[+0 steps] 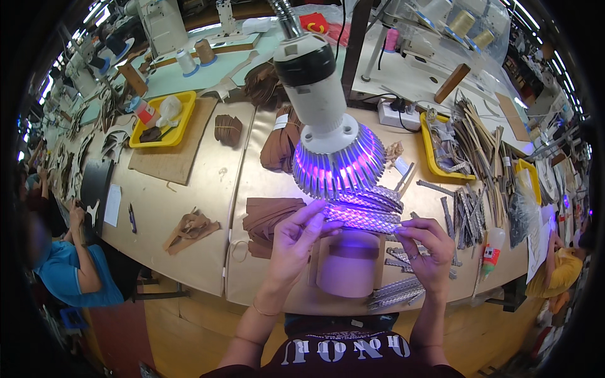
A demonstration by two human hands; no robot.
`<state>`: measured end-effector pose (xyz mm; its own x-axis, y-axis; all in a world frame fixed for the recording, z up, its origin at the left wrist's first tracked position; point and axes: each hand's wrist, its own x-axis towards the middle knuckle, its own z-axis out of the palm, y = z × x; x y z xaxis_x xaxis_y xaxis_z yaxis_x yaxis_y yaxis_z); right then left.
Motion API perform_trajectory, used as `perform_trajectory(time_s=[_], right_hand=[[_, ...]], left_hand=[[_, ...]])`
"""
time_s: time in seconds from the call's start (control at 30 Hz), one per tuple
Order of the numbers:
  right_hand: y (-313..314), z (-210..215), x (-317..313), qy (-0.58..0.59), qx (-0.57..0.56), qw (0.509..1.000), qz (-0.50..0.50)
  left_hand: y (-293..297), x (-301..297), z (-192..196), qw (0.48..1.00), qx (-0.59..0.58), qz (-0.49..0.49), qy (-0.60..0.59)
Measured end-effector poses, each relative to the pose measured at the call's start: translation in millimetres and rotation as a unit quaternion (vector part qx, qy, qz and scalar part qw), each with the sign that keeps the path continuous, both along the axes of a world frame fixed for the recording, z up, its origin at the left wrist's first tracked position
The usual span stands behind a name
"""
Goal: The person wraps silver braided cords around a cylindrical cardboard form, stacking them in neat rows. They repeatedly pick up cords, align them, and press them into place under a purple UV lamp. The form gradually becomes covered with multiple layers of braided cord.
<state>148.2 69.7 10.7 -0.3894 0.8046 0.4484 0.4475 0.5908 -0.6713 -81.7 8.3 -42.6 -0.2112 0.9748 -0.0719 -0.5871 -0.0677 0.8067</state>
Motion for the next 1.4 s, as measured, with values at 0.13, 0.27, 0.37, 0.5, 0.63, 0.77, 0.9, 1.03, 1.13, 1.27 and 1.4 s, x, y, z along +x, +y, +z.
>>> perform_trajectory(time_s=[0.13,0.27,0.37,0.5,0.63,0.77,0.9,1.03,1.13,1.27,1.4], right_hand=[[2.8,-1.9,-3.0,0.025,-0.050,0.998,0.019],[-0.7,-7.4,-19.2,0.327,-0.276,0.903,0.026],[1.6,-11.2,-33.0,0.392,-0.399,0.827,0.047],[-2.5,-15.2,-54.1,0.413,-0.454,0.789,0.043],[-3.4,-3.1,-56.6,0.350,-0.509,0.782,0.082],[4.3,14.7,-48.5,0.131,-0.452,0.878,0.087],[1.3,22.9,-43.4,-0.092,-0.269,0.957,0.065],[-3.4,23.9,-45.1,-0.130,-0.293,0.945,0.056],[-7.8,24.7,-51.8,-0.130,-0.319,0.937,0.052],[-17.0,22.5,-66.3,-0.127,-0.353,0.926,0.054],[-19.6,13.3,-80.1,-0.181,-0.289,0.938,0.058]], left_hand=[[4.8,1.5,-4.8,0.999,0.003,0.030,0.018],[-1.3,2.8,-3.7,0.993,-0.006,0.095,0.071],[-18.8,9.5,3.3,0.985,-0.049,0.094,0.136],[-44.3,27.3,11.9,0.991,-0.017,0.019,0.128],[-57.8,36.4,14.3,0.968,0.006,-0.054,0.243],[-56.5,29.6,4.6,0.922,0.093,0.017,0.375],[-58.7,22.7,-11.4,0.874,0.088,0.112,0.464],[-70.2,26.3,-22.1,0.839,0.044,0.118,0.529],[-73.5,33.1,-28.1,0.836,0.020,0.124,0.535],[-74.1,38.4,-34.3,0.843,0.012,0.125,0.522],[-73.7,41.0,-38.4,0.856,0.015,0.130,0.500]])
